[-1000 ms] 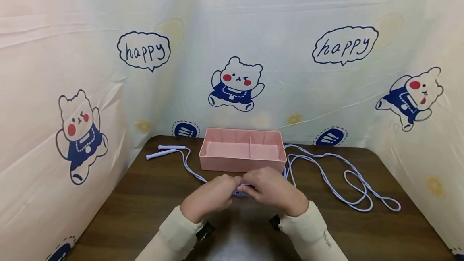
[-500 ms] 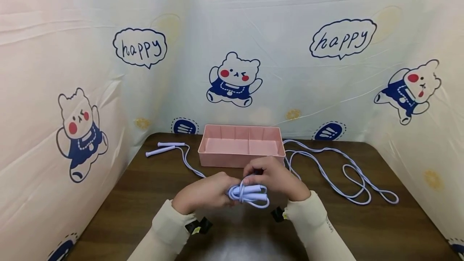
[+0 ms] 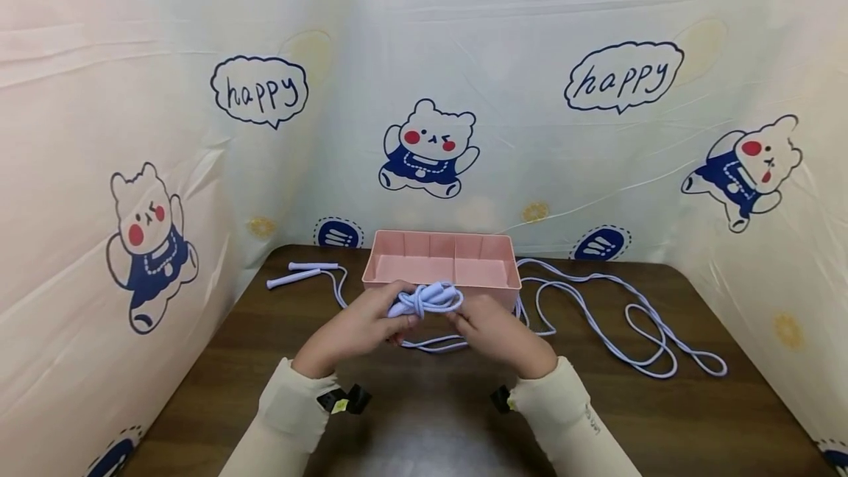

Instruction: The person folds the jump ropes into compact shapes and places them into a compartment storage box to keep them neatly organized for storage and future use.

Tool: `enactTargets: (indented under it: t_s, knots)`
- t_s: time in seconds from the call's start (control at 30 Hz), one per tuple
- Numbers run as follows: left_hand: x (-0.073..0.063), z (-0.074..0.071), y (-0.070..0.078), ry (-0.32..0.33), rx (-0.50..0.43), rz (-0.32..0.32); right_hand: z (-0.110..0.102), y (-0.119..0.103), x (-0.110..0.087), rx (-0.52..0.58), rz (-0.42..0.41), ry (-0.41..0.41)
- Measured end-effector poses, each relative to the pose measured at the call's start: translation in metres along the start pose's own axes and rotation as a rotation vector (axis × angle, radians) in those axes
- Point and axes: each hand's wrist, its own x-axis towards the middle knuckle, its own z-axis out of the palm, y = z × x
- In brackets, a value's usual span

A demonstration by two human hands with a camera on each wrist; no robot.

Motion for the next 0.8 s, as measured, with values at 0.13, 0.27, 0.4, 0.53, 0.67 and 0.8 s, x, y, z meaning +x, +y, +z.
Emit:
enactTargets:
  t_s: [0.13, 0.27, 0.4, 0.53, 0.67, 0.8]
  knots:
    - [0.003, 0.004, 0.0, 0.04, 0.082, -0.026, 0.007, -0.007, 0.002, -0.15, -0.101, -0.047]
    - [0.006, 0.007, 0.0, 0.109, 0.228, -0.016, 0.006, -0.011, 0.0, -0.242, -0.143, -0.003]
    - [0.007, 0.01, -0.002, 0.17, 0.309, -0.018, 0.005, -0.016, -0.001, -0.313, -0.204, 0.006]
    - [0.009, 0.014, -0.003, 0.185, 0.331, -0.033, 0.004, -0.02, -0.002, -0.343, -0.208, -0.012]
    - [0.01, 0.017, -0.003, 0.144, 0.31, -0.058, 0.002, -0.024, -0.003, -0.373, -0.204, -0.007]
    - [0.012, 0.019, -0.005, 0.126, 0.332, -0.06, 0.001, -0.026, -0.003, -0.425, -0.243, 0.016]
